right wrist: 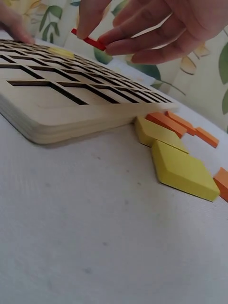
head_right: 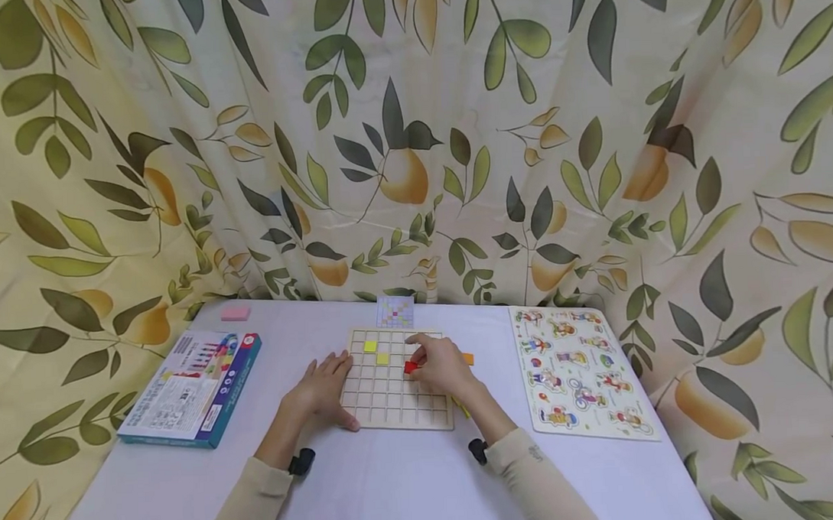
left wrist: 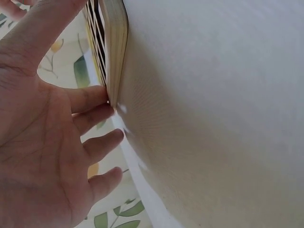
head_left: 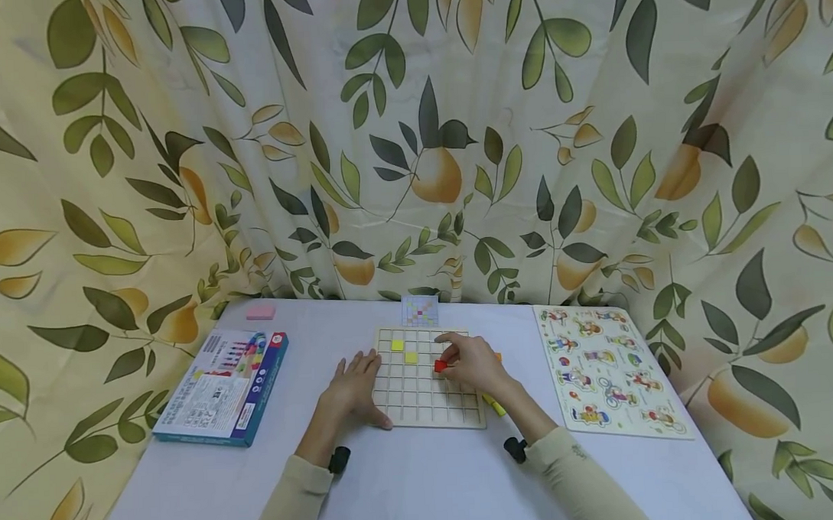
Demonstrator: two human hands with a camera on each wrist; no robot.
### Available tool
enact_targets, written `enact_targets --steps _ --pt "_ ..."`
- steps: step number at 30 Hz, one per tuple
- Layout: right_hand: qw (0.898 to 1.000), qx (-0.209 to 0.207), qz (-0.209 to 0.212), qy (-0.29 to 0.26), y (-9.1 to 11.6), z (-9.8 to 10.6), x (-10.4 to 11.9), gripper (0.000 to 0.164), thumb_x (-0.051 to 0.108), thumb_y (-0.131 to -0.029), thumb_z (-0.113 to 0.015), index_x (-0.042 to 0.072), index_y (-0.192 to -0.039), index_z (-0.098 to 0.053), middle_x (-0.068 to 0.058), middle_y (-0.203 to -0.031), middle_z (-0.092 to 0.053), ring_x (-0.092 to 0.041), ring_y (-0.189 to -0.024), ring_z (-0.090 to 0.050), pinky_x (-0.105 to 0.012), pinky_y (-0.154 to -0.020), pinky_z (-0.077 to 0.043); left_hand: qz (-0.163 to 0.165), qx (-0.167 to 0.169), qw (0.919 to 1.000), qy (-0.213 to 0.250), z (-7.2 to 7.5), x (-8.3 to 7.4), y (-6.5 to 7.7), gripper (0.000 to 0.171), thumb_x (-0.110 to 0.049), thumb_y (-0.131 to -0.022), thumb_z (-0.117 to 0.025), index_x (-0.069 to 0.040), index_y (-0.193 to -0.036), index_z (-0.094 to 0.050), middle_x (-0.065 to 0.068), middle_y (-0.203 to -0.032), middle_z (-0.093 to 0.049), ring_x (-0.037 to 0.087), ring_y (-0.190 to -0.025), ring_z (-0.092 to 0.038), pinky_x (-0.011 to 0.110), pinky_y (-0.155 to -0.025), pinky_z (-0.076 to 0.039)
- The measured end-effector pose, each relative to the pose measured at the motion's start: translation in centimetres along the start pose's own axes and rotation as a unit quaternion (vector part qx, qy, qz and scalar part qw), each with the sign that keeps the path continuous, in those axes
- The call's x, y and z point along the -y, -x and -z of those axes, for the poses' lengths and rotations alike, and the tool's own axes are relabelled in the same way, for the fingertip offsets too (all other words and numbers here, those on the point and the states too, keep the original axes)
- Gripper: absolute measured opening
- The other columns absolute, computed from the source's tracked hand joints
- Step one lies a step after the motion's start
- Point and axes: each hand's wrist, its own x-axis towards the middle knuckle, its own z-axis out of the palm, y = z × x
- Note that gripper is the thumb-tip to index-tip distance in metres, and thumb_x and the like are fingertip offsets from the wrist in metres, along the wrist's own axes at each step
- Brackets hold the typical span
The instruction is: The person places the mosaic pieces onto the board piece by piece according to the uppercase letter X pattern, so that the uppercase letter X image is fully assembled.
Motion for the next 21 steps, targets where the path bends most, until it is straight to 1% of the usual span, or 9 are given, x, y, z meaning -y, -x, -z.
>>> enact_targets --steps 3,6,12,15,21 --pt "1.0 0.003 0.001 0.002 -0.2 -0.3 0.2 0.059 0.007 -0.079 -0.09 0.009 -0.134 -0.068 0.002 -0.091 -0.075 -0.009 -0.08 -0.068 -0.036 -0.08 -0.059 -0.001 -0.003 1.0 -0.004 -0.1 0.0 -0.1 0.135 -0.054 -0.061 -0.099 -0.003 -0.164 -0.028 0.013 -0.172 -0.023 0.036 -0.16 -0.014 0.058 -0.128 -0.008" --pt "1.0 0.007 0.006 0.005 -0.5 -0.6 0.4 0.06 0.009 -0.079 -0.091 0.008 -0.134 -0.068 0.002 -0.091 -0.075 -0.01 -0.08 -0.068 -0.037 -0.08 -0.059 0.001 0.001 0.9999 -0.01 -0.1 0.1 -0.2 0.135 -0.055 -0.062 -0.098 -0.003 -0.164 -0.027 0.013 -0.172 -0.022 0.036 -0.16 -0.013 0.058 -0.129 -0.008" --pt "1.0 0.016 0.016 0.01 -1.2 -1.4 0.5 0.059 0.01 -0.079 -0.091 0.008 -0.134 -0.068 0.002 -0.092 -0.076 -0.01 -0.081 -0.069 -0.038 -0.082 -0.058 0.01 0.005 0.9999 -0.006 -0.1 0.0 -0.3 0.134 -0.053 -0.063 -0.099 -0.003 -0.164 -0.026 0.013 -0.173 -0.022 0.037 -0.16 -0.012 0.058 -0.129 -0.005" --pt "1.0 0.019 0.02 0.014 -1.4 -1.8 0.7 0.058 0.01 -0.079 -0.091 0.008 -0.133 -0.069 0.002 -0.091 -0.076 -0.01 -0.08 -0.069 -0.038 -0.081 -0.059 0.013 0.01 0.9999 -0.005 -0.1 0.0 -0.2 0.136 -0.055 -0.061 -0.098 -0.004 -0.165 -0.026 0.012 -0.173 -0.022 0.036 -0.16 -0.012 0.057 -0.129 -0.005" --pt "0.999 0.02 0.027 0.027 -1.7 -2.4 0.7 0.057 0.008 -0.078 -0.091 0.009 -0.131 -0.07 0.002 -0.092 -0.076 -0.009 -0.081 -0.069 -0.039 -0.082 -0.059 0.01 0.008 0.9999 -0.011 -0.2 0.0 -0.2 0.136 -0.058 -0.061 -0.097 -0.005 -0.165 -0.027 0.012 -0.172 -0.023 0.035 -0.16 -0.014 0.058 -0.129 -0.008"
